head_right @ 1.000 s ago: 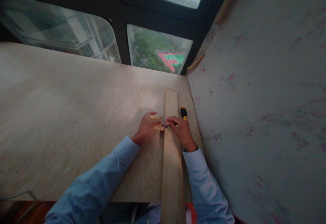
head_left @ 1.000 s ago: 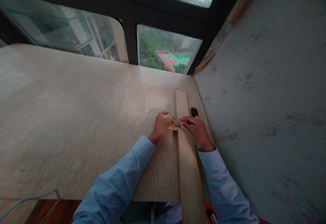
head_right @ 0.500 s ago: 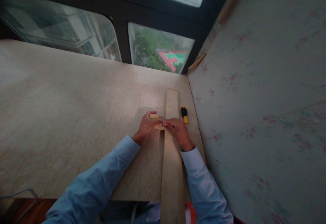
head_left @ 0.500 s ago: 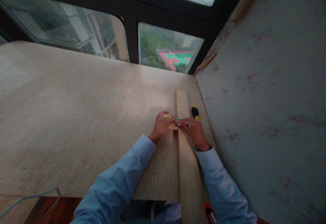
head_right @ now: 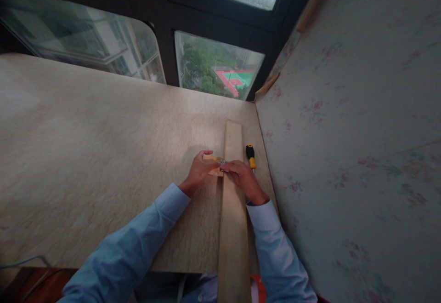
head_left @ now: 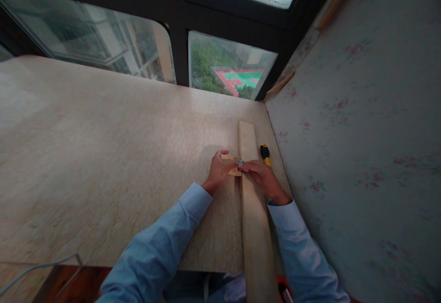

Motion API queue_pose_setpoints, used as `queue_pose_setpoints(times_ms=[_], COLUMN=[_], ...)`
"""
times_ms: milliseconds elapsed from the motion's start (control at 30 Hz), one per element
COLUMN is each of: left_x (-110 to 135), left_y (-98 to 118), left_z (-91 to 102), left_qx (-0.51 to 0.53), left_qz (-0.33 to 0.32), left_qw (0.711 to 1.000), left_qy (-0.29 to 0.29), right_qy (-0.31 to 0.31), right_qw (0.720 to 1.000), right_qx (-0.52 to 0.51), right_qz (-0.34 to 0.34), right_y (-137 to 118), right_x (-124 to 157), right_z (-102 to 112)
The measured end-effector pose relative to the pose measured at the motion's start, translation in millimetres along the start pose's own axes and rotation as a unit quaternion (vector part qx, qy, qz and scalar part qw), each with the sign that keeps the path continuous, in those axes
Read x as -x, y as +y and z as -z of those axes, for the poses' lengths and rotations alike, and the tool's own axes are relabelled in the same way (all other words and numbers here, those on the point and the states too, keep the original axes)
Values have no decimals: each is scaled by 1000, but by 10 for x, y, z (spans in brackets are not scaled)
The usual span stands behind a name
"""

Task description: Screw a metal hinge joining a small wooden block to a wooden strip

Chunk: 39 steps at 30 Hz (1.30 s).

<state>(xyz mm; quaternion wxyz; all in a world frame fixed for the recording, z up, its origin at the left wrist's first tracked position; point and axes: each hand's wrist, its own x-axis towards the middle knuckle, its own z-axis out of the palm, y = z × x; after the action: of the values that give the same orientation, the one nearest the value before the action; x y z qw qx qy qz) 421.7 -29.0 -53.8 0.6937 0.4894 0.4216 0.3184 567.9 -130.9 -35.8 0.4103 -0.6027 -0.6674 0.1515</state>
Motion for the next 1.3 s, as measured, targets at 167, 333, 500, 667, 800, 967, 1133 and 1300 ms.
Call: queue_pose_setpoints(times_ms=[167, 333, 500, 667, 800, 967, 1133, 1300], left_x=[-13, -1, 26, 35, 31, 19, 27, 26], left_y=[-23, -20, 10, 42, 50, 16, 18, 28], left_z=[-6, -15, -13, -20, -18, -9, -10, -12], left_qx=[-5, 9, 35, 48, 43, 37, 30, 19], left_qz=[-3, 4, 5, 21, 14, 7, 2, 6], left_qw=[1000, 1000, 999, 999, 999, 999, 1000, 1000], left_qy=[10, 14, 1, -3, 2, 5, 3, 5], right_qy=[-11, 5, 83, 189, 135, 162, 193, 156], right_qw=[998, 990, 987, 939, 921, 926, 913, 898], right_qx=[67, 133, 113, 197, 232, 156, -169, -328], right_qz=[-14, -36, -82, -207, -283, -302, -319, -250], right_y=[-68, -177, -196, 69, 327, 399, 227, -13], right_x=[-15, -38, -53, 31, 141, 161, 71, 5], right_z=[-28, -45, 150, 345, 337, 353, 430, 430])
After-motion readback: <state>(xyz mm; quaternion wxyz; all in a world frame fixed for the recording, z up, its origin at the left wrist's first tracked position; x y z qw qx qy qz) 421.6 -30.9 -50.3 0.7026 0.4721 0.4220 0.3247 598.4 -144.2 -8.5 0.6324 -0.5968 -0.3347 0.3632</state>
